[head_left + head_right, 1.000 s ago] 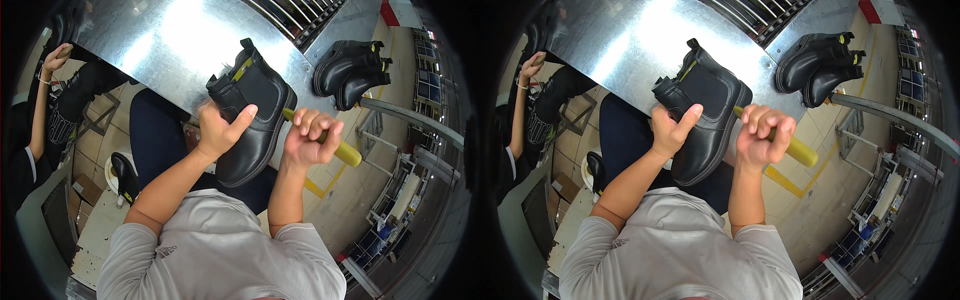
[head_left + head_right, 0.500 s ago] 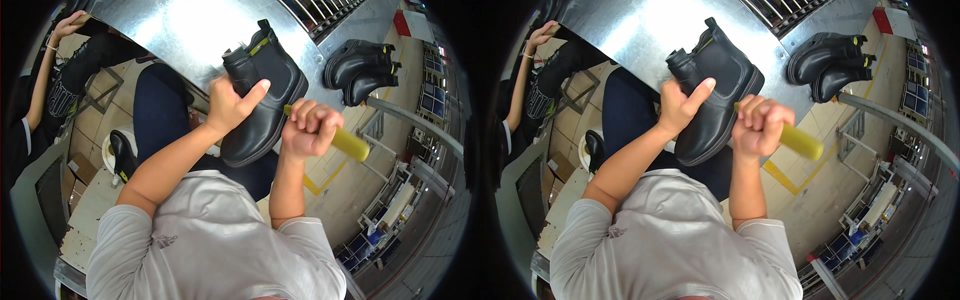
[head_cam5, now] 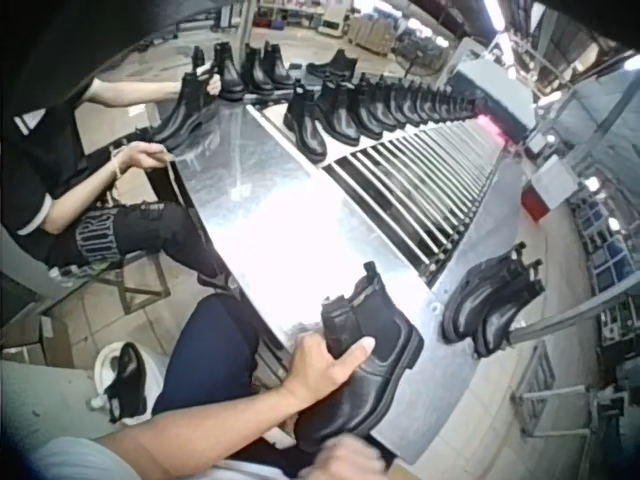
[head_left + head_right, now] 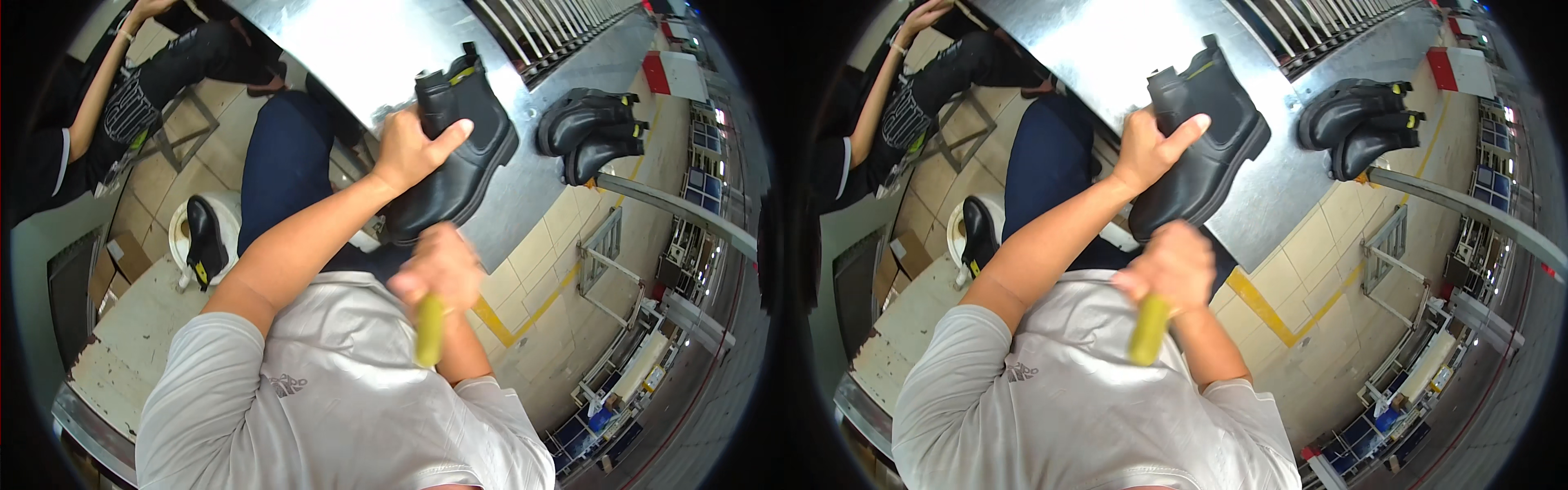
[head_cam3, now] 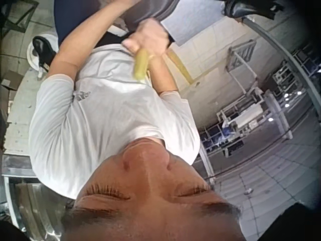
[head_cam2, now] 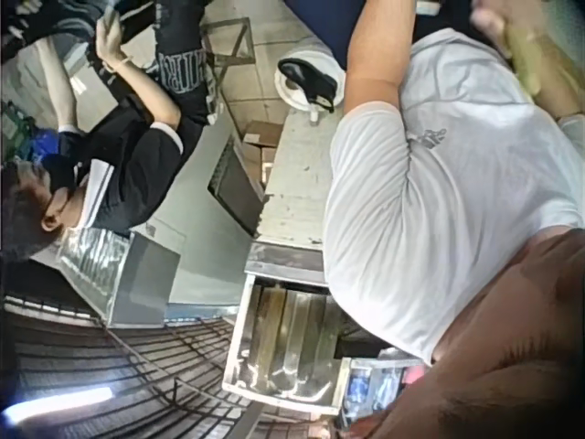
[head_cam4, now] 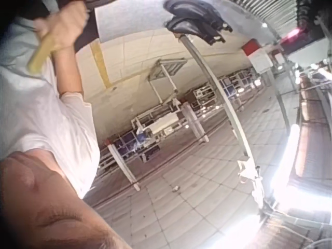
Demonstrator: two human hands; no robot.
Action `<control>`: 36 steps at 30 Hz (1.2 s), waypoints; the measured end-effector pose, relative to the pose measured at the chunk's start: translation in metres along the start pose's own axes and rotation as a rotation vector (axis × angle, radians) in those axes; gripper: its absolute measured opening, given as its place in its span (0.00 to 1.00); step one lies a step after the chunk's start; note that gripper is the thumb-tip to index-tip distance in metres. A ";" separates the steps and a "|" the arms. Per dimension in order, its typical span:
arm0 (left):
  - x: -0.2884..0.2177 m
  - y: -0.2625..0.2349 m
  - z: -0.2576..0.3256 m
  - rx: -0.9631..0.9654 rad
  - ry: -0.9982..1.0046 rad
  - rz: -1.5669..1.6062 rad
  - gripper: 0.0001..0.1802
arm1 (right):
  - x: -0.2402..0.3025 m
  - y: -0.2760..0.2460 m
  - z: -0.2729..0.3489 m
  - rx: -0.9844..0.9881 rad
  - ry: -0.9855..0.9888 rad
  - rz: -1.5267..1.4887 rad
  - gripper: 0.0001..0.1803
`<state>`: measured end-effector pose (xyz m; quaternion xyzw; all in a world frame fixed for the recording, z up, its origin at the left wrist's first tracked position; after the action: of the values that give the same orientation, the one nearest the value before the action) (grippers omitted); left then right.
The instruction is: The person uses a yellow-handled brush to polish black leather boots on a metal workbench. They repeatedly rub the brush against the boot surface, rotate the boot to access different sides, and place the finished boots on a roller conveyor.
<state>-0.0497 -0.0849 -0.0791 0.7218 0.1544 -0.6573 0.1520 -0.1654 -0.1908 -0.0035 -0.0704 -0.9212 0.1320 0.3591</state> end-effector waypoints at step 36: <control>-0.049 -0.065 -0.060 0.443 0.100 -0.294 0.34 | -0.182 -0.009 -0.059 -1.019 1.158 -1.077 0.12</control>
<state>-0.0275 -0.0016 -0.0260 0.7389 0.1175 -0.6535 -0.1146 0.0078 -0.2290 -0.0757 0.1617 -0.4545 -0.5264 0.7001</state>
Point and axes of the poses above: each hand's wrist, its own z-axis away from the middle knuckle, its own y-axis out of the palm, x = y × z, the point moved 3 cm from there along -z, towards the middle knuckle, and after that the axes turned 10 degrees about -x, right-handed, at the moved point
